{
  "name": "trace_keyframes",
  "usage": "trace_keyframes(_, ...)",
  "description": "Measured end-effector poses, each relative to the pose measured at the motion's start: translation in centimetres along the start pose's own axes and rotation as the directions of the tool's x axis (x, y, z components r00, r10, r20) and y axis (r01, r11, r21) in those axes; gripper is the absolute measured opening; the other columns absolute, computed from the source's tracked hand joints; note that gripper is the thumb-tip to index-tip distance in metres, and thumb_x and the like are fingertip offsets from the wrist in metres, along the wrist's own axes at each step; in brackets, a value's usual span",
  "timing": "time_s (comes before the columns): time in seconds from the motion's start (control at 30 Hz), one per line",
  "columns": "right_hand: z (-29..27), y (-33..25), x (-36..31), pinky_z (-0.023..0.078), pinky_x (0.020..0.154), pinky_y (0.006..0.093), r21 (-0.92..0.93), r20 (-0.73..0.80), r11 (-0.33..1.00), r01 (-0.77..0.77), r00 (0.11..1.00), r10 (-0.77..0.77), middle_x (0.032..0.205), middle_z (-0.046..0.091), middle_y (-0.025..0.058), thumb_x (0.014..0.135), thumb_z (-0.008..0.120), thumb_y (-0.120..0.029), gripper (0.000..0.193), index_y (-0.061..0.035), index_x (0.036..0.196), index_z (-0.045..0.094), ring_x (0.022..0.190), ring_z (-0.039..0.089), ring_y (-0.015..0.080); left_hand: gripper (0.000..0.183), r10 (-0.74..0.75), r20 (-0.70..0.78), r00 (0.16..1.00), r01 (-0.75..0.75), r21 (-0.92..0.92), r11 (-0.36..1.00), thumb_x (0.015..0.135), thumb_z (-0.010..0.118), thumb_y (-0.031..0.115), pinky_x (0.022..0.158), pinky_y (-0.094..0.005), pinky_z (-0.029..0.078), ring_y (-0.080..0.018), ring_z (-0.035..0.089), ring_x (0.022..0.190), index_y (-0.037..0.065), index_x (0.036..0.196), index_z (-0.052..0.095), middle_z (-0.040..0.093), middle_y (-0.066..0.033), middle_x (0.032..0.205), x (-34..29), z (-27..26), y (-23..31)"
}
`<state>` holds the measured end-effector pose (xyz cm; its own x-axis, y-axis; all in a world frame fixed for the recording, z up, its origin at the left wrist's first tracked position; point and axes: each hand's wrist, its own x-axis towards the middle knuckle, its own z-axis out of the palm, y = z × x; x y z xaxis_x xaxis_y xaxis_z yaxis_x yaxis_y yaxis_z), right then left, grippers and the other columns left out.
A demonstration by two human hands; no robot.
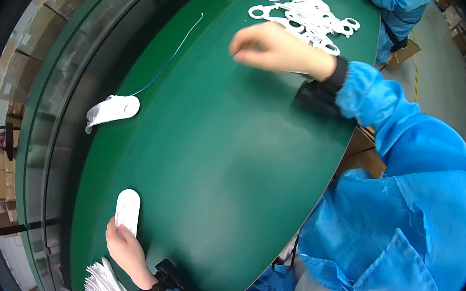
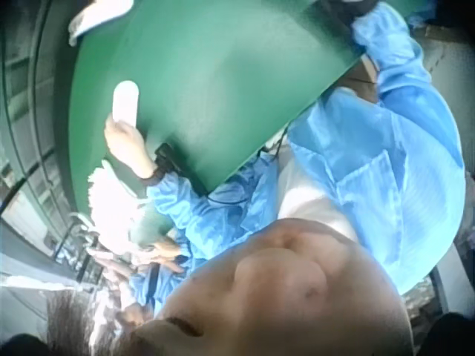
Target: Assembling white plastic components and sorting them on an industrial conveyor line.
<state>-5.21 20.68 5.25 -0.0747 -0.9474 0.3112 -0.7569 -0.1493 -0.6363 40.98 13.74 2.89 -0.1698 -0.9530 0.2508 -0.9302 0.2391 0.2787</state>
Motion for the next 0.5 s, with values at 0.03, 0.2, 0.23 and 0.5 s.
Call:
trace_keyframes(0.03, -2.0, 1.0, -0.7, 0.051, 0.07, 0.0312, -0.069, 0.013, 0.989, -0.134, 0.991, 0.135, 0.084, 0.066, 0.0098, 0.085, 0.062, -0.015, 0.018, -0.001, 0.096, 0.064, 0.078, 0.064, 0.0213, 0.025, 0.045, -0.009, 0.999, -0.046, -0.109, 0.993, 0.088, 0.056, 0.012, 0.077, -0.0444, 0.049, -0.038, 0.063, 0.089, 0.001, 0.109, 0.065, 0.065, -0.0177, 0.097, -0.1, 0.5, -0.6)
trace_keyframes(0.2, -6.8, 3.2, -5.6, 0.043, 0.093, 0.0386, -0.514, 0.005, 0.84, -0.176, 0.978, 0.208, 0.108, 0.057, 0.0151, 0.075, 0.074, -0.019, 0.037, -0.0071, 0.108, 0.063, 0.107, 0.054, 0.0327, 0.027, 0.228, 0.056, 0.972, -0.216, -0.163, 0.963, 0.086, 0.061, 0.023, 0.078, -0.0409, 0.045, -0.0337, 0.062, 0.086, 0.003, 0.103, 0.066, 0.065, -0.0149, 0.093, 2.3, 1.0, 3.5)
trace_keyframes(0.23, -6.5, 3.1, -5.5, 0.042, 0.093, 0.0386, -0.498, 0.033, 0.846, -0.19, 0.971, 0.238, 0.107, 0.056, 0.0149, 0.073, 0.075, -0.017, 0.037, -0.0079, 0.107, 0.064, 0.107, 0.053, 0.0325, 0.026, 0.292, 0.055, 0.955, -0.282, -0.141, 0.949, 0.085, 0.062, 0.025, 0.077, -0.0398, 0.044, -0.0323, 0.062, 0.085, 0.005, 0.102, 0.067, 0.064, -0.014, 0.091, 2.7, 1.7, 4.2)
trace_keyframes(0.5, -4.0, 3.5, -0.8, 0.049, 0.077, 0.0391, -0.5, 0.192, 0.862, 0.082, 0.981, 0.018, 0.098, 0.057, 0.0102, 0.073, 0.074, -0.011, 0.029, -0.0063, 0.099, 0.062, 0.088, 0.06, 0.0315, 0.032, 0.372, 0.045, 0.927, -0.371, -0.026, 0.928, 0.081, 0.067, 0.033, 0.078, -0.04, 0.041, -0.0282, 0.059, 0.084, 0.008, 0.101, 0.066, 0.061, -0.0094, 0.087, 2.0, 2.3, 6.5)
